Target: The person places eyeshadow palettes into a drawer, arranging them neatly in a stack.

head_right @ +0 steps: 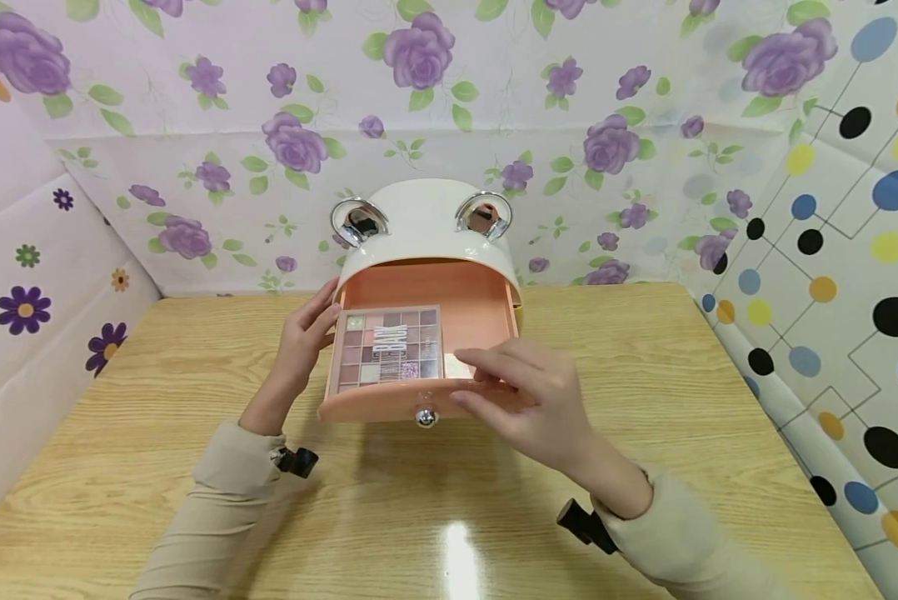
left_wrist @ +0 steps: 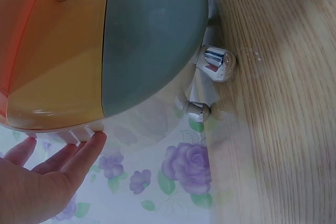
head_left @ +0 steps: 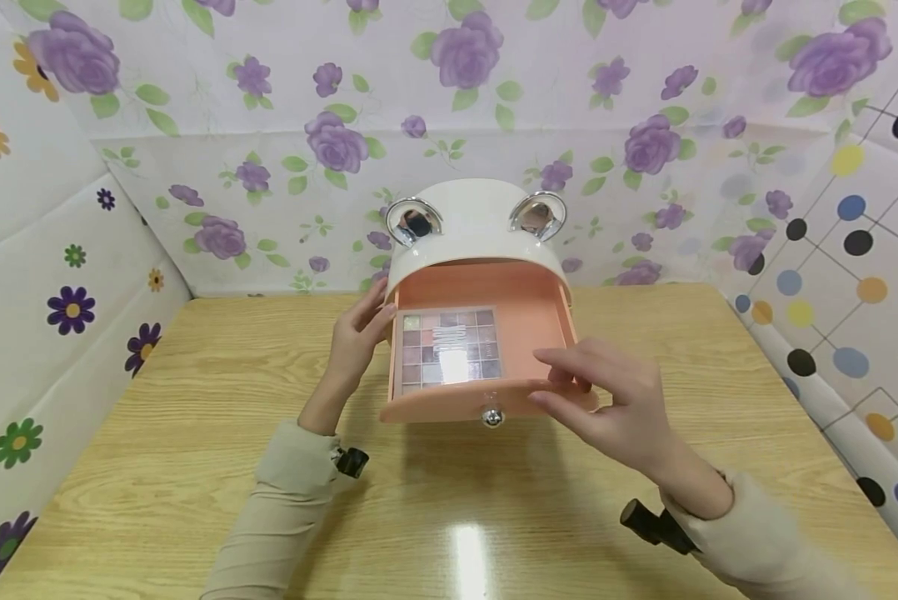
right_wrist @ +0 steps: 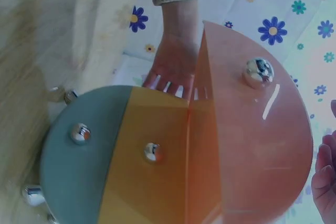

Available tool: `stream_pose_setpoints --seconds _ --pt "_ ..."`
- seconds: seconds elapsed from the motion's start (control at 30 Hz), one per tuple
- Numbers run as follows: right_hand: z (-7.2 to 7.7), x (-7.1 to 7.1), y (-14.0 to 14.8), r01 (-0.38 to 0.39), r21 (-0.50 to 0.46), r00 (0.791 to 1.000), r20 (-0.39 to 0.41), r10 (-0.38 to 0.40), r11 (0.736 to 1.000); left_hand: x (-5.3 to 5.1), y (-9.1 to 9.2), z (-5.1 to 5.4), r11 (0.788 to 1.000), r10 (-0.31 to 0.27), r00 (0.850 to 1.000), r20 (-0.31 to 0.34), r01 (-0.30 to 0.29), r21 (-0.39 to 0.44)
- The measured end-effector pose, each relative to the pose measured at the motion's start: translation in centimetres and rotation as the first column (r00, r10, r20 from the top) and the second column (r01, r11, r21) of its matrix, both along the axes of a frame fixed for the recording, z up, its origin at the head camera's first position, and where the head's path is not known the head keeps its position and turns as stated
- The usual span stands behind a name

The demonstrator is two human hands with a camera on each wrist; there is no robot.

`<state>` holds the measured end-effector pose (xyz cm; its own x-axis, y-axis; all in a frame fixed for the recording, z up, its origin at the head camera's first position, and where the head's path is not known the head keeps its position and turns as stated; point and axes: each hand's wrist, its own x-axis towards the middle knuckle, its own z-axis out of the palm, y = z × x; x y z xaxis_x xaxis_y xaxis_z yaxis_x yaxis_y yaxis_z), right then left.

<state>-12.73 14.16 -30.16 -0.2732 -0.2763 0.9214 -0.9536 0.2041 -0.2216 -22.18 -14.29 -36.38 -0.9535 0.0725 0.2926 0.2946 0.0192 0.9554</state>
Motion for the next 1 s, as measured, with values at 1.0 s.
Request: stream_pose_setpoints --seconds 1.0 --pt "-5.6 0.3 -2.2 -0.047 0.034 0.989 -0.137 0.051 0.998 -0.1 0.1 -0.1 1.000 0.008 1.000 -0.010 -0.008 -0.016"
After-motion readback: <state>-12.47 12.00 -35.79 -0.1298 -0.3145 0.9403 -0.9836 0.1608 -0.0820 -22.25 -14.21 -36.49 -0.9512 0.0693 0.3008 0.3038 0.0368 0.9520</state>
